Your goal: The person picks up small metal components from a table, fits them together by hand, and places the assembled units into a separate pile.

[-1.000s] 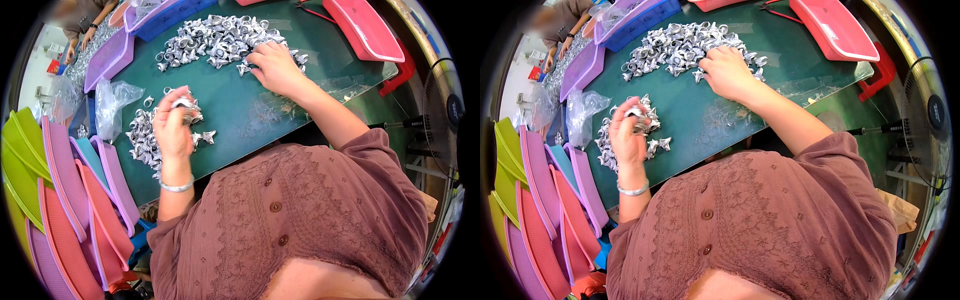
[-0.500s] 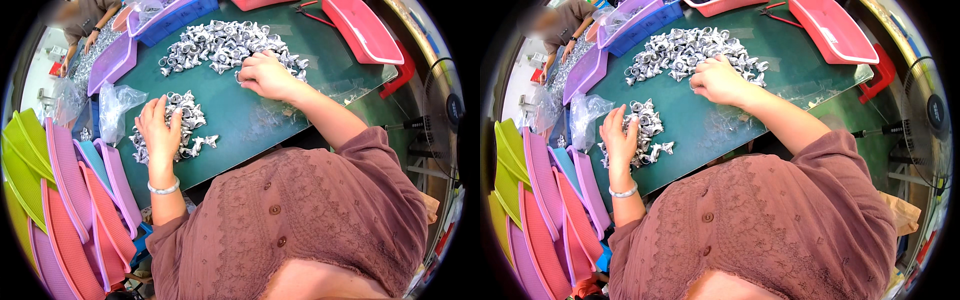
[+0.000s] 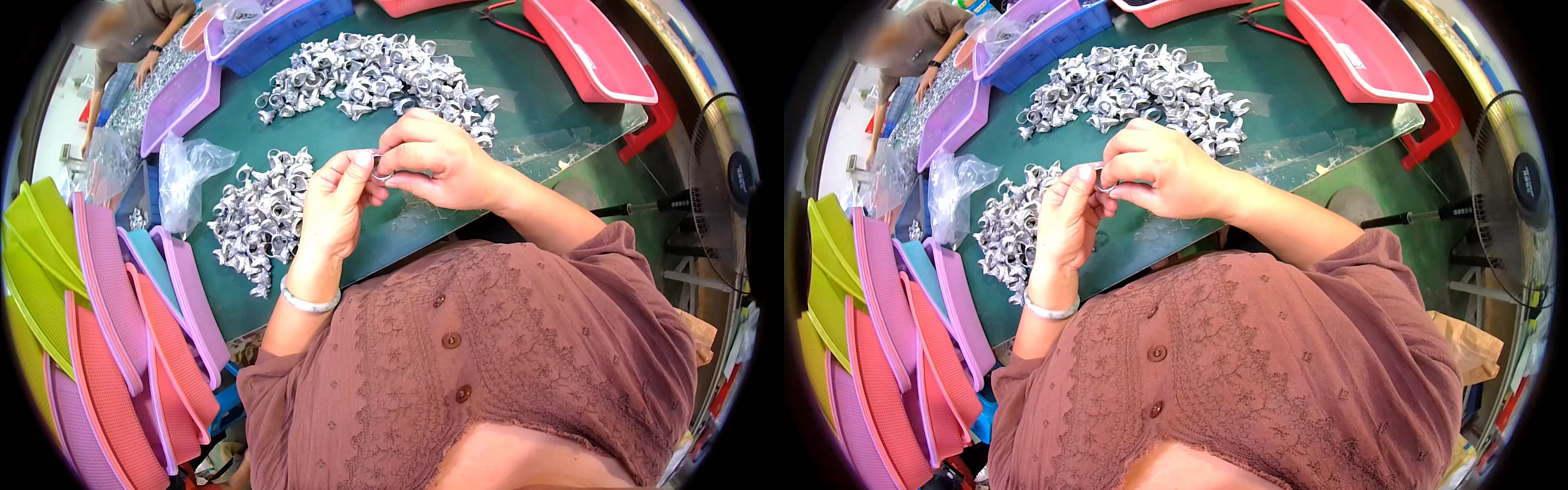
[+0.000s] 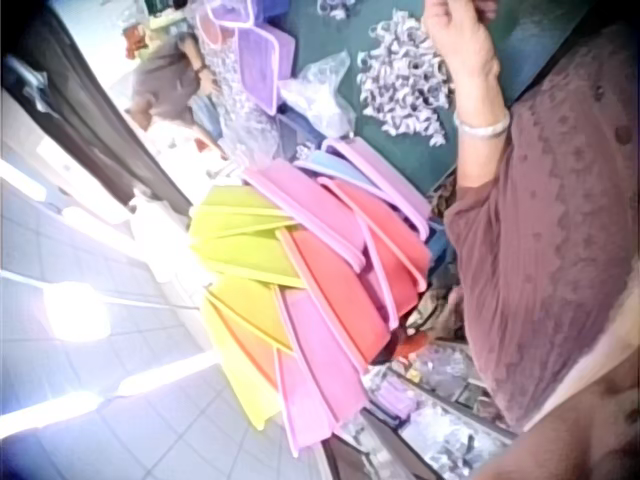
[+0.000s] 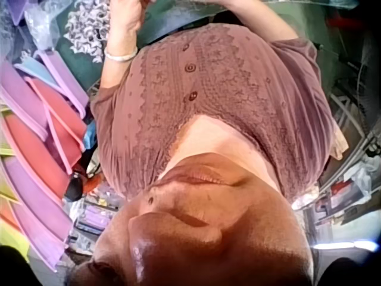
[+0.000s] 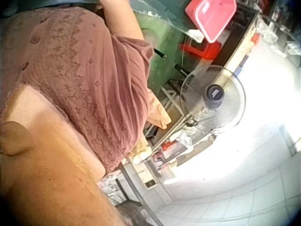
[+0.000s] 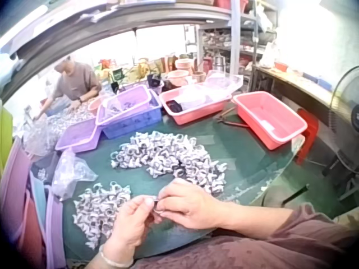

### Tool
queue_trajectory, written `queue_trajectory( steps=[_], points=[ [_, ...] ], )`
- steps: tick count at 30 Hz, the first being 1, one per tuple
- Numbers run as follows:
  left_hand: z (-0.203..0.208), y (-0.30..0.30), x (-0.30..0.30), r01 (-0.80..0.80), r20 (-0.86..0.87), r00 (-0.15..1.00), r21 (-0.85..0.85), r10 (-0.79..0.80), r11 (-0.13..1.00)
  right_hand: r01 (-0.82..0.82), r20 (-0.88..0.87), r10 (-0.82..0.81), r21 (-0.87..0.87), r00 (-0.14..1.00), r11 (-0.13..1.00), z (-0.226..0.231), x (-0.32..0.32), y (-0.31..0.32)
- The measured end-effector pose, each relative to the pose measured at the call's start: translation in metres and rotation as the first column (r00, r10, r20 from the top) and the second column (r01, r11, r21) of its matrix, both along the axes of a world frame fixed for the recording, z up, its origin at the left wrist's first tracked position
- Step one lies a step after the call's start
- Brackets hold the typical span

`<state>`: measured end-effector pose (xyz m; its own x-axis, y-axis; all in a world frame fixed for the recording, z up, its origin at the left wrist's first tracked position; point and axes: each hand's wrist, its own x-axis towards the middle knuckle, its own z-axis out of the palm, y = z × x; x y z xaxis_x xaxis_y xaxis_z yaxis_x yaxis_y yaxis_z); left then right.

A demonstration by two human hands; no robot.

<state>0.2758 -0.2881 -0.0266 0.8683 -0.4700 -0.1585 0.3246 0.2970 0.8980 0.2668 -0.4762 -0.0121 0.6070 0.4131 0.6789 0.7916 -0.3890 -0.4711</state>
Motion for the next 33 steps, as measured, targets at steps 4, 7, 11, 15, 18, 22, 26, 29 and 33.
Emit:
queue_trajectory(
  steps=[4,7,11,15,18,22,26,29,33],
  points=[
    [-0.003,-0.001,0.001,0.026,-0.182,0.981,-0.242,-0.071,0.970,0.023,-0.031,-0.019,0.126,0.999,0.992,-0.005,-0.001,-0.002],
    [-0.012,0.004,0.006,0.043,-0.272,0.948,-0.401,-0.164,0.915,0.076,-0.071,-0.067,0.131,0.995,0.989,-0.008,0.001,-0.009],
    [-0.018,0.006,0.007,0.050,-0.307,0.926,-0.483,-0.222,0.874,0.164,-0.095,-0.156,0.087,0.983,0.983,-0.014,0.003,-0.018],
    [-0.018,0.005,0.006,0.004,-0.344,0.919,-0.482,-0.193,0.876,0.229,-0.120,-0.218,0.080,0.968,0.970,-0.023,0.009,-0.025],
    [-0.024,0.007,0.007,0.011,-0.337,0.915,-0.526,-0.221,0.850,0.290,-0.113,-0.292,-0.037,0.950,0.956,-0.025,0.016,-0.034],
    [-0.023,0.010,0.007,0.031,-0.337,0.913,-0.505,-0.231,0.863,0.455,-0.005,-0.467,-0.213,0.884,0.864,-0.029,0.028,-0.039],
    [-0.020,0.011,0.006,0.051,-0.341,0.907,-0.496,-0.248,0.867,0.544,0.155,-0.526,-0.364,0.836,0.756,-0.032,0.046,-0.032],
    [-0.027,0.014,0.006,0.054,-0.339,0.903,-0.519,-0.263,0.853,0.576,0.240,-0.537,-0.506,0.809,0.642,-0.034,0.057,-0.024],
    [-0.026,0.016,0.004,0.004,-0.366,0.917,-0.392,-0.160,0.920,0.592,0.295,-0.540,-0.601,0.788,0.536,-0.031,0.063,-0.018]
  ],
)
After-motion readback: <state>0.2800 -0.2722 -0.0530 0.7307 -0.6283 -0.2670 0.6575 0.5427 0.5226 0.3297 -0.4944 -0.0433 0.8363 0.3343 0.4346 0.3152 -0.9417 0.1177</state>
